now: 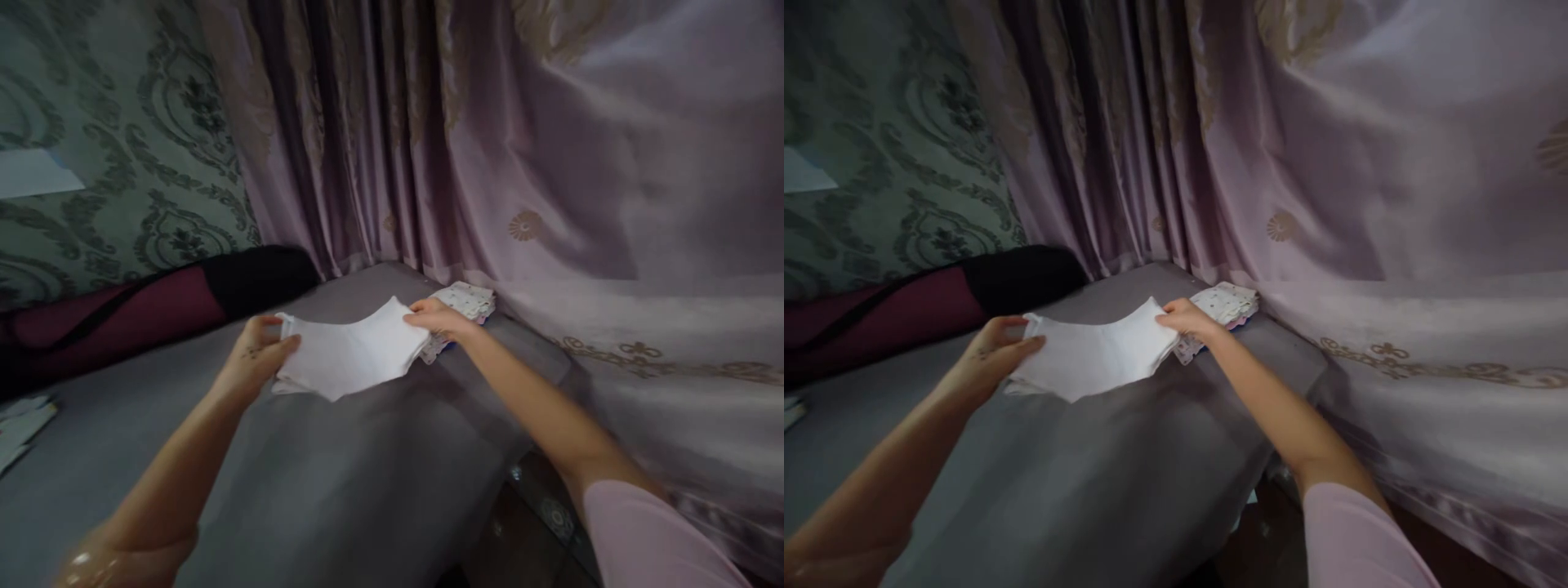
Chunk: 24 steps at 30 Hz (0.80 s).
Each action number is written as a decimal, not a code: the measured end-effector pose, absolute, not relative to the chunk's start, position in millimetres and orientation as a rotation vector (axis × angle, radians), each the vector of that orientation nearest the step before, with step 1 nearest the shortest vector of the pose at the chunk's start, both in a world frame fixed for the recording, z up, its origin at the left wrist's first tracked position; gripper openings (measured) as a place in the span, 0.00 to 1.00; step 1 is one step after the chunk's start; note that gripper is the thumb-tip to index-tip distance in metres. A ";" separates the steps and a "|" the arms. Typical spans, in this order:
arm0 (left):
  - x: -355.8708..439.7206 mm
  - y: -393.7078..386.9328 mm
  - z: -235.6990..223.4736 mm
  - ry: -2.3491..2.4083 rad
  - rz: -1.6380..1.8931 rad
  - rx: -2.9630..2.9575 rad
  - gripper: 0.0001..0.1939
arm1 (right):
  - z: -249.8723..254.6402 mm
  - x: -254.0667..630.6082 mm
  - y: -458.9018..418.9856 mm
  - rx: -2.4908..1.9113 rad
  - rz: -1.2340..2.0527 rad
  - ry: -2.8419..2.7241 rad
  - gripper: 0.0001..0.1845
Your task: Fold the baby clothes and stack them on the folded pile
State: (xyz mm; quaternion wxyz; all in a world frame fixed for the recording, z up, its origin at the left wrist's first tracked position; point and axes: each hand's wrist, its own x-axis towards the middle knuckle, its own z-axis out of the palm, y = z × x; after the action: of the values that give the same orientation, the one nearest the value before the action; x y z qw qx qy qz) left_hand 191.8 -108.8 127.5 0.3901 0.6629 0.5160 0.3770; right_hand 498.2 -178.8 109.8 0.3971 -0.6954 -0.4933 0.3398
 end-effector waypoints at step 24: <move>455.7 -105.2 47.5 0.739 0.737 1.321 0.20 | 129.3 693.3 -137.2 -2.749 -0.281 -1.477 0.20</move>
State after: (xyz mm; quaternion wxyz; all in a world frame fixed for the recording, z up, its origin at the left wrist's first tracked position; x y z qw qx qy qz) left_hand 455.7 -105.2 47.5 0.6661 0.5853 0.3274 0.3263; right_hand 693.3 -137.2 129.3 0.0045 -0.8774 -0.4713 -0.0896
